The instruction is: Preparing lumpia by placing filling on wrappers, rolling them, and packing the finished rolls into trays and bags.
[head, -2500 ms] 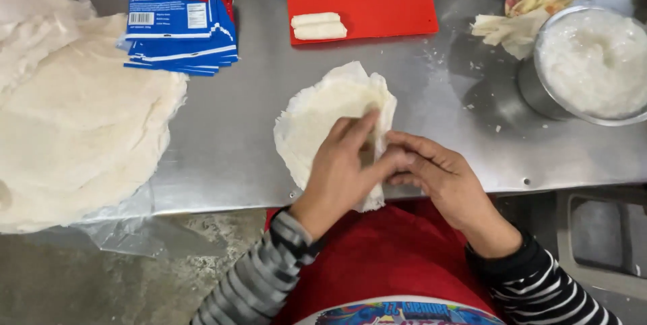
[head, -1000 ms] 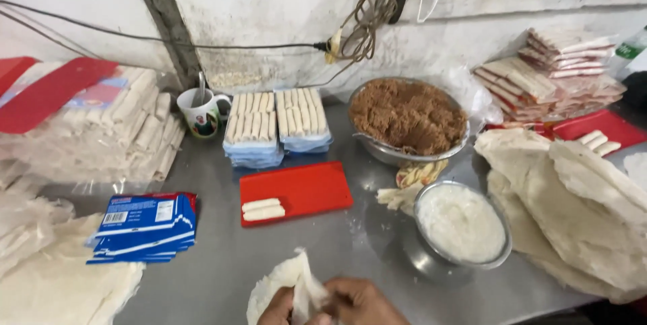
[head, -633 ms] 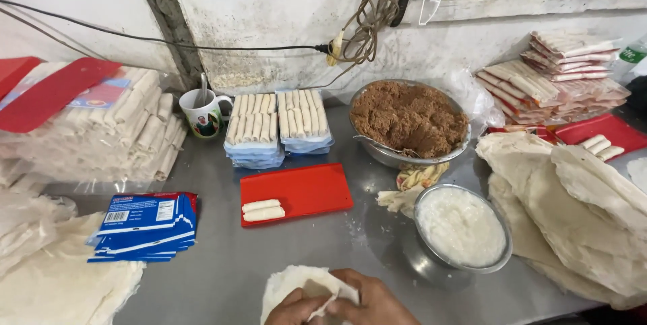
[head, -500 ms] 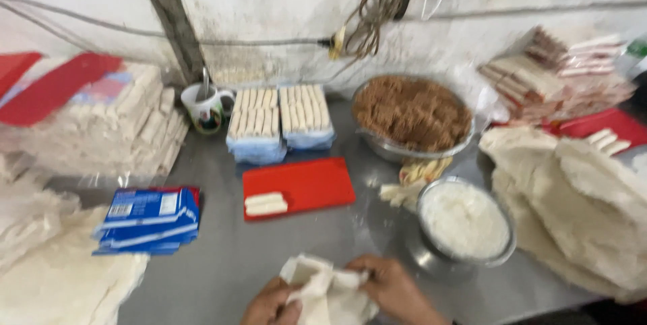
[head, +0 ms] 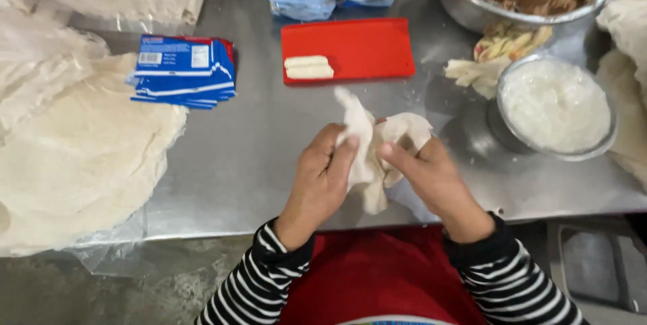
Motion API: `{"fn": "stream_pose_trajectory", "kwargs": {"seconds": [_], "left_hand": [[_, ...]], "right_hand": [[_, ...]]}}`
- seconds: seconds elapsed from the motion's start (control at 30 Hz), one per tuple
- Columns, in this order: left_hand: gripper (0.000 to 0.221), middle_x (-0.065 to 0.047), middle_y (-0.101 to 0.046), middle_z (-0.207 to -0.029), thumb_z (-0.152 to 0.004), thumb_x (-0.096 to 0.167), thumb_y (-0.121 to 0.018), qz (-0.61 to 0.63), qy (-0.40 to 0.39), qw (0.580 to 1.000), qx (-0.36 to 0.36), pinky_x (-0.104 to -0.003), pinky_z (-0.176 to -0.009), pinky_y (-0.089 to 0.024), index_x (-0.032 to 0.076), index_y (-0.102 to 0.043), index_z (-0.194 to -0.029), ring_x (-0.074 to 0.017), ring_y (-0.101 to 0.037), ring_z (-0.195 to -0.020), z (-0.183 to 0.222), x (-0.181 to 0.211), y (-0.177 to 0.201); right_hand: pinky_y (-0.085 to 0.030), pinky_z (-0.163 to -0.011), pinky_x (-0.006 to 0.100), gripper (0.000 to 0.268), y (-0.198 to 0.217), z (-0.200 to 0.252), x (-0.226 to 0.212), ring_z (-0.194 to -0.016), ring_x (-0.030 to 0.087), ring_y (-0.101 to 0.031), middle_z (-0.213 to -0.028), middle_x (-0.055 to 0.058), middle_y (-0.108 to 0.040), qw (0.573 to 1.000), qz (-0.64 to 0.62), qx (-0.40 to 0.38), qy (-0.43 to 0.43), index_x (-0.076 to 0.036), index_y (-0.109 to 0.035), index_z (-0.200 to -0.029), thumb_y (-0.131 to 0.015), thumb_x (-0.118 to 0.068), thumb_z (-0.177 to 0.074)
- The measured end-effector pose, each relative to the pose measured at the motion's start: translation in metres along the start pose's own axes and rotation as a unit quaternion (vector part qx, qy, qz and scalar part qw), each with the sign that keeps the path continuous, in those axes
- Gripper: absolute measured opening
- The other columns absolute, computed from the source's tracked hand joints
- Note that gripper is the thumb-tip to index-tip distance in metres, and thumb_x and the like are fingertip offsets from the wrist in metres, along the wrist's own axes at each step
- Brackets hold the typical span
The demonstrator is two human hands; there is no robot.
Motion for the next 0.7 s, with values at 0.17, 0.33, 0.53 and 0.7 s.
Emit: {"fn": "stream_pose_trajectory", "kwargs": {"seconds": [0.17,0.33,0.53,0.7], "left_hand": [[0.01,-0.007,-0.07,-0.082,-0.102,0.014,-0.07,0.157,0.097,0.965,0.187,-0.028,-0.073,-0.049,0.006,-0.074,-0.102,-0.0123,-0.055,-0.075,0.014,-0.034,0.061],[0.034,-0.022,-0.071,-0.092,-0.114,0.034,-0.053,-0.331,0.022,0.928,0.169,-0.048,-0.073,-0.049,0.005,-0.069,-0.107,-0.0329,-0.063,-0.082,0.014,-0.068,0.187],[0.053,-0.028,-0.058,-0.113,-0.104,0.034,-0.065,-0.475,-0.024,0.864,0.166,-0.053,-0.083,-0.041,-0.008,-0.057,-0.134,-0.0439,-0.055,-0.101,0.016,-0.028,0.237],[0.109,-0.014,-0.037,-0.152,-0.07,0.052,-0.085,-0.227,0.05,0.971,-0.048,-0.045,-0.118,-0.028,0.011,-0.029,-0.154,-0.0279,-0.035,-0.144,0.018,0.036,0.087]], "right_hand": [[-0.063,-0.065,0.034,0.024,0.047,-0.014,0.023,-0.074,0.018,-0.076,-0.088,0.01,-0.075,0.985,-0.086,0.148,0.007,-0.004,-0.074,-0.107,-0.08,-0.019,-0.091],[-0.068,-0.076,0.033,0.026,0.086,-0.018,-0.019,-0.088,0.016,-0.079,-0.1,0.005,-0.077,0.953,-0.12,0.278,0.024,-0.008,-0.072,-0.112,-0.078,-0.023,-0.092],[-0.057,-0.079,0.035,0.034,0.072,-0.026,-0.066,-0.092,0.019,-0.068,-0.103,0.005,-0.069,0.964,0.236,0.12,0.028,-0.012,-0.063,-0.12,-0.056,-0.041,-0.103],[-0.054,-0.084,0.022,0.047,-0.024,0.036,-0.079,-0.088,0.007,-0.072,-0.135,-0.02,-0.073,0.872,0.426,-0.214,-0.109,-0.038,-0.076,-0.127,-0.074,-0.037,-0.08]]}}
Point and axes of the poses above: each hand's wrist, its own z-axis away from the middle knuckle, its own y-axis out of the back of the hand, x = y × z, the point moved 7 cm from there along -z, towards the middle knuckle
